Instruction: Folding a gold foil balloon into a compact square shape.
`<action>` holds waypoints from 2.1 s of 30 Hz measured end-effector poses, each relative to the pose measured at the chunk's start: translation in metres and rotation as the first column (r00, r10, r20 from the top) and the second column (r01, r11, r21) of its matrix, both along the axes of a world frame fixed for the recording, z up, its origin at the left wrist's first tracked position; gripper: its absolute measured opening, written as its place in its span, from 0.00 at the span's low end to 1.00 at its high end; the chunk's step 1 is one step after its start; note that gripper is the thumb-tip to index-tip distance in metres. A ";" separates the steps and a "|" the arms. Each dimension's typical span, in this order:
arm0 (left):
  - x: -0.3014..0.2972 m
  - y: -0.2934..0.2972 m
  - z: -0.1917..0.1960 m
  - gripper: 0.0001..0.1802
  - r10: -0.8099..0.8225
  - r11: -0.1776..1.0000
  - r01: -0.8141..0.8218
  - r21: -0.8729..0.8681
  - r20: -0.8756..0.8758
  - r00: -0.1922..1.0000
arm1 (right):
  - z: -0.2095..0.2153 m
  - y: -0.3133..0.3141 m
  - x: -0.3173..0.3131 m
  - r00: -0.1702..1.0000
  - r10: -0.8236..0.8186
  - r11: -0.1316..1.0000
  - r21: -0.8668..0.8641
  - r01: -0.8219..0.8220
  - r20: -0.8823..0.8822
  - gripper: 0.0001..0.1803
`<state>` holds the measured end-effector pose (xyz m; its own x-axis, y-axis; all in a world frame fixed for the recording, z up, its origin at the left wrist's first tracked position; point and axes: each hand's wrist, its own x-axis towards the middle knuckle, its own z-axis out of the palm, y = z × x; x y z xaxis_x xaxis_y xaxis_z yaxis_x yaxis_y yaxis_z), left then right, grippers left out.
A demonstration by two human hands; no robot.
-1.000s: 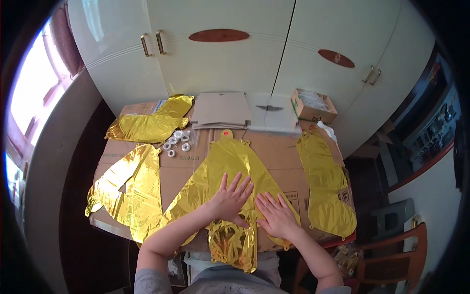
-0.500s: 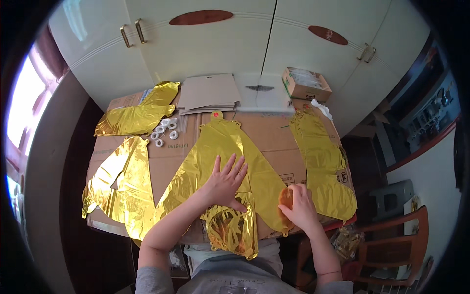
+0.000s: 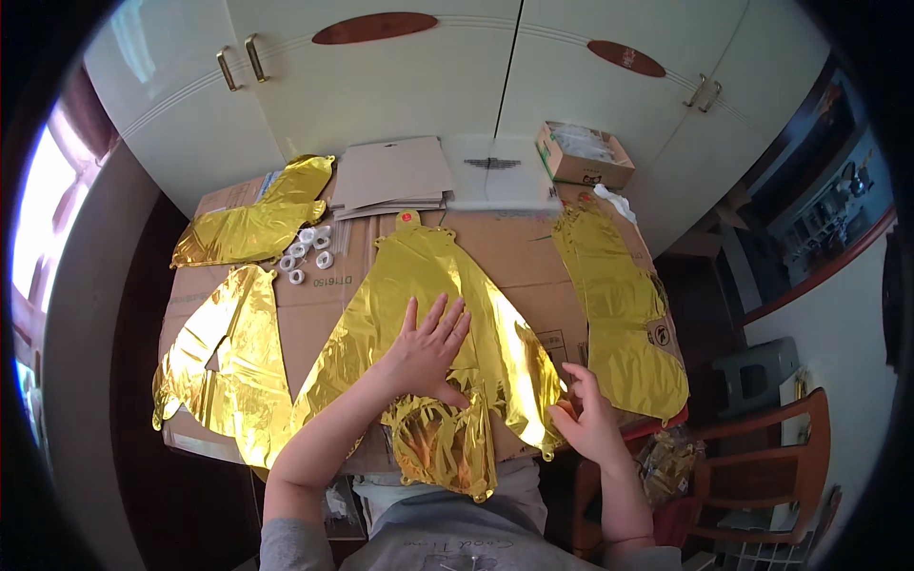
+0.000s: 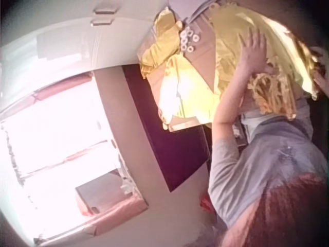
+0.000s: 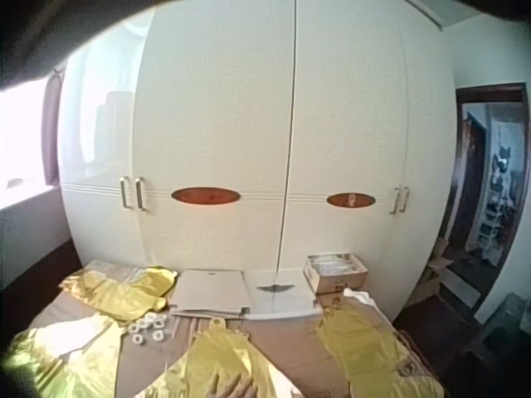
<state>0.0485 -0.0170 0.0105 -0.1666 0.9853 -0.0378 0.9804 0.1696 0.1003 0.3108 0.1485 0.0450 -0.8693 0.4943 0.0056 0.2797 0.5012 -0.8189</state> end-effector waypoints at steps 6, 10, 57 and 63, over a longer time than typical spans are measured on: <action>0.000 0.001 0.000 0.75 -0.004 1.000 0.004 -0.005 -0.012 1.000 | 0.018 -0.060 -0.018 0.988 0.076 0.997 0.019 -0.074 -0.134 0.28; -0.001 0.004 0.005 0.55 -0.032 0.988 0.011 -0.157 -0.133 0.991 | -0.004 -0.103 -0.043 0.948 0.226 0.959 0.220 -0.177 -0.224 0.26; 0.003 -0.022 0.008 0.42 -0.030 0.986 0.034 0.166 -0.025 0.999 | -0.037 -0.088 -0.008 0.968 0.231 0.802 0.583 -0.133 -0.096 0.16; 0.004 -0.026 0.009 0.42 -0.040 0.981 0.037 0.193 0.008 0.999 | -0.040 -0.092 -0.010 0.967 0.243 0.784 0.603 -0.148 -0.079 0.17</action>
